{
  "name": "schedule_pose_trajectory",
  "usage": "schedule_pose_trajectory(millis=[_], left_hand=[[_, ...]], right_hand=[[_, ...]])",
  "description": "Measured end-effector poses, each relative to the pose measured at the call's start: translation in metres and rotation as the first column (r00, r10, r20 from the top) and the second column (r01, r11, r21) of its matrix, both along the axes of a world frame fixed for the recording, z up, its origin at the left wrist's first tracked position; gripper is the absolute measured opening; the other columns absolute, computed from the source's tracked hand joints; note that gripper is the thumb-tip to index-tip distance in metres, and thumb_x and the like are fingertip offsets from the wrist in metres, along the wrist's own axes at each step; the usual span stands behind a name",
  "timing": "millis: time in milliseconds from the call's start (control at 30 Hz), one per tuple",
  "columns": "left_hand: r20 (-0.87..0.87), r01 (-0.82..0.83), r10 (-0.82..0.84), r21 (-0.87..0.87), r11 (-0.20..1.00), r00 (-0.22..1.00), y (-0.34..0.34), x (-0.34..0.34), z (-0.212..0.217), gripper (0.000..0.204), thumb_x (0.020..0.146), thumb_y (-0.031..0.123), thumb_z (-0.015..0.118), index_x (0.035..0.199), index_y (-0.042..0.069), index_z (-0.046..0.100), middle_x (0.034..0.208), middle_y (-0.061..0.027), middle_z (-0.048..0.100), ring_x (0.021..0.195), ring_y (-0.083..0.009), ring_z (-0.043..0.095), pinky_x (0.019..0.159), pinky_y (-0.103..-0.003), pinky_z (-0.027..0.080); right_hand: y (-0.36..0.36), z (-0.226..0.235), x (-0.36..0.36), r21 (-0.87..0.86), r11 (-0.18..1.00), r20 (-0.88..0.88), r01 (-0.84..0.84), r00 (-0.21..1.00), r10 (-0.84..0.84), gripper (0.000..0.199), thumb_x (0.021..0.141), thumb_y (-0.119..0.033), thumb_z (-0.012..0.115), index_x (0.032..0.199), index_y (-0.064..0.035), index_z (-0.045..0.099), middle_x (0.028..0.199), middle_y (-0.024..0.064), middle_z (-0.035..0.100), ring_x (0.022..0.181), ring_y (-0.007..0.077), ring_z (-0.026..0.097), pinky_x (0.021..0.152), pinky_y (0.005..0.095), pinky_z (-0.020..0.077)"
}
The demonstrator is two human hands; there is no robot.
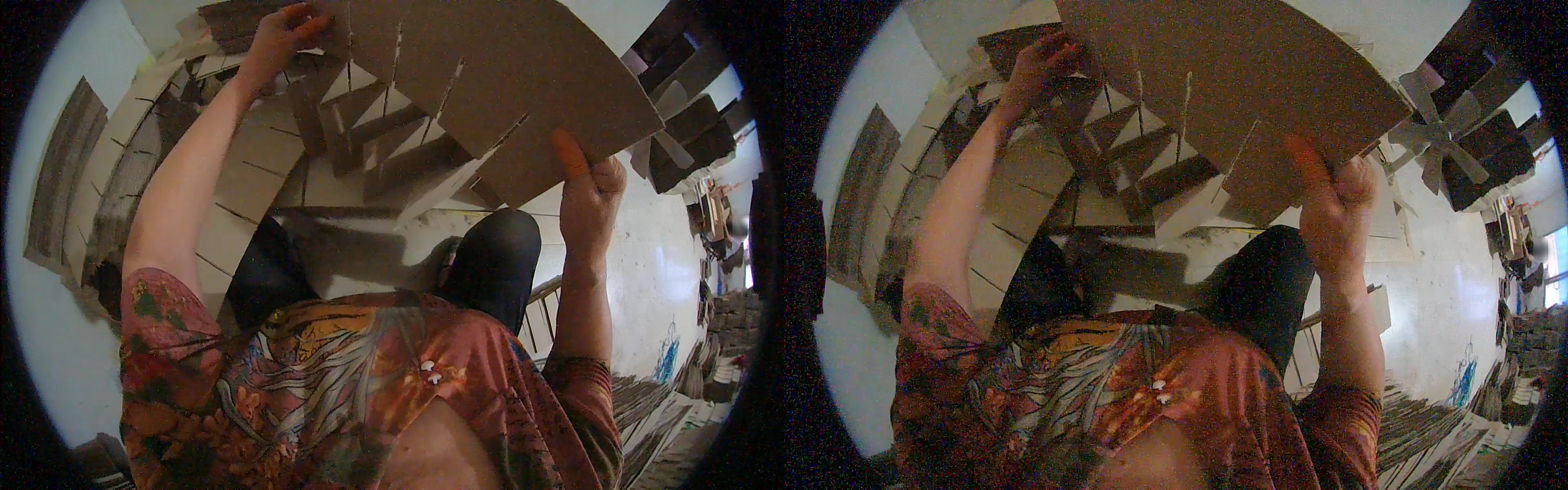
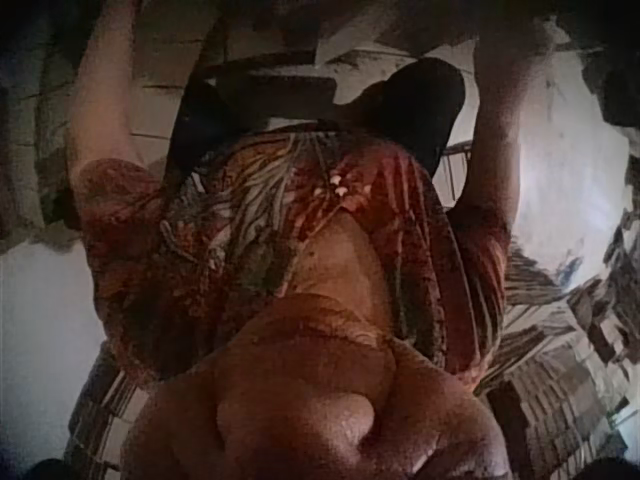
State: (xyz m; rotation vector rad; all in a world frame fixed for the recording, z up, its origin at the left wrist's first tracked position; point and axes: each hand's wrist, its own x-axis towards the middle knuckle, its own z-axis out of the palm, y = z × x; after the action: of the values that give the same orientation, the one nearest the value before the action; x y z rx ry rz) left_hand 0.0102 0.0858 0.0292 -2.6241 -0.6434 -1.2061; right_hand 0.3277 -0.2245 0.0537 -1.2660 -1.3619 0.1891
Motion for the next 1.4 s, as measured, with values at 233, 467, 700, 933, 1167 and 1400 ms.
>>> schedule_pose_trajectory(millis=[233,467,700,933,1167,1400], left_hand=[[-0.008,-0.084,0.084,-0.149,0.985,0.996,0.004,-0.003,-0.011,0.036,0.083,0.019,0.064,0.114,0.004,0.056,0.104,-0.0069,0.062,0.089,-0.0157,0.062,0.077,-0.030,0.053],[0.447,0.371,0.074,-0.813,0.448,0.891,-0.028,0.009,-0.002,0.033,0.083,0.022,0.064,0.107,0.000,0.061,0.095,-0.0075,0.066,0.085,-0.0140,0.061,0.074,-0.028,0.050],[0.337,0.291,0.038,-0.859,0.421,0.941,-0.001,0.004,-0.072,0.035,0.081,0.015,0.067,0.109,-0.003,0.059,0.099,-0.0083,0.064,0.087,-0.0150,0.060,0.078,-0.027,0.047],[0.456,0.361,0.152,-0.833,0.418,0.877,-0.013,0.015,-0.086,0.035,0.084,0.018,0.062,0.112,-0.003,0.057,0.103,-0.0084,0.061,0.092,-0.0144,0.057,0.080,-0.025,0.043],[0.441,0.216,0.492,-0.868,0.448,0.751,-0.092,0.017,-0.061,0.027,0.084,0.021,0.062,0.100,-0.001,0.062,0.086,-0.0040,0.063,0.077,-0.0115,0.052,0.072,-0.027,0.041],[0.366,0.097,0.275,-0.738,0.668,0.889,-0.104,0.030,-0.066,0.022,0.081,0.019,0.065,0.086,-0.003,0.063,0.067,-0.0003,0.059,0.059,-0.0088,0.047,0.055,-0.027,0.040]], right_hand=[[-0.001,0.011,-0.008,-0.054,0.997,0.012,-0.051,0.999,0.052,0.015,0.082,-0.003,0.061,0.097,-0.0021,0.066,0.093,0.0043,0.066,0.082,0.0115,0.057,0.073,0.0254,0.0443],[0.010,0.016,-0.012,-0.016,0.994,-0.026,-0.107,0.994,0.107,0.010,0.081,-0.005,0.063,0.089,0.0005,0.065,0.080,0.0051,0.067,0.068,0.0105,0.057,0.060,0.0265,0.0464],[0.022,-0.087,0.030,-0.398,0.916,0.111,0.049,0.994,-0.005,0.025,0.084,-0.004,0.060,0.109,-0.0024,0.059,0.108,0.0057,0.062,0.097,0.0137,0.055,0.085,0.0291,0.0434],[0.001,-0.083,0.000,-0.487,0.852,-0.294,-0.194,0.954,0.049,0.039,0.083,-0.002,0.061,0.120,-0.0022,0.050,0.106,0.0060,0.061,0.099,0.0147,0.056,0.084,0.0286,0.0447],[-0.008,-0.013,-0.003,-0.173,0.983,0.272,-0.057,0.957,0.104,0.056,0.077,-0.002,0.066,0.130,-0.0089,0.046,0.104,0.0132,0.064,0.090,0.0188,0.064,0.075,0.0291,0.0489],[-0.020,-0.009,0.004,-0.366,0.929,0.416,-0.060,0.882,0.222,0.057,0.078,0.004,0.057,0.131,-0.0139,0.045,0.100,0.0207,0.062,0.085,0.0263,0.066,0.070,0.0296,0.0478]])
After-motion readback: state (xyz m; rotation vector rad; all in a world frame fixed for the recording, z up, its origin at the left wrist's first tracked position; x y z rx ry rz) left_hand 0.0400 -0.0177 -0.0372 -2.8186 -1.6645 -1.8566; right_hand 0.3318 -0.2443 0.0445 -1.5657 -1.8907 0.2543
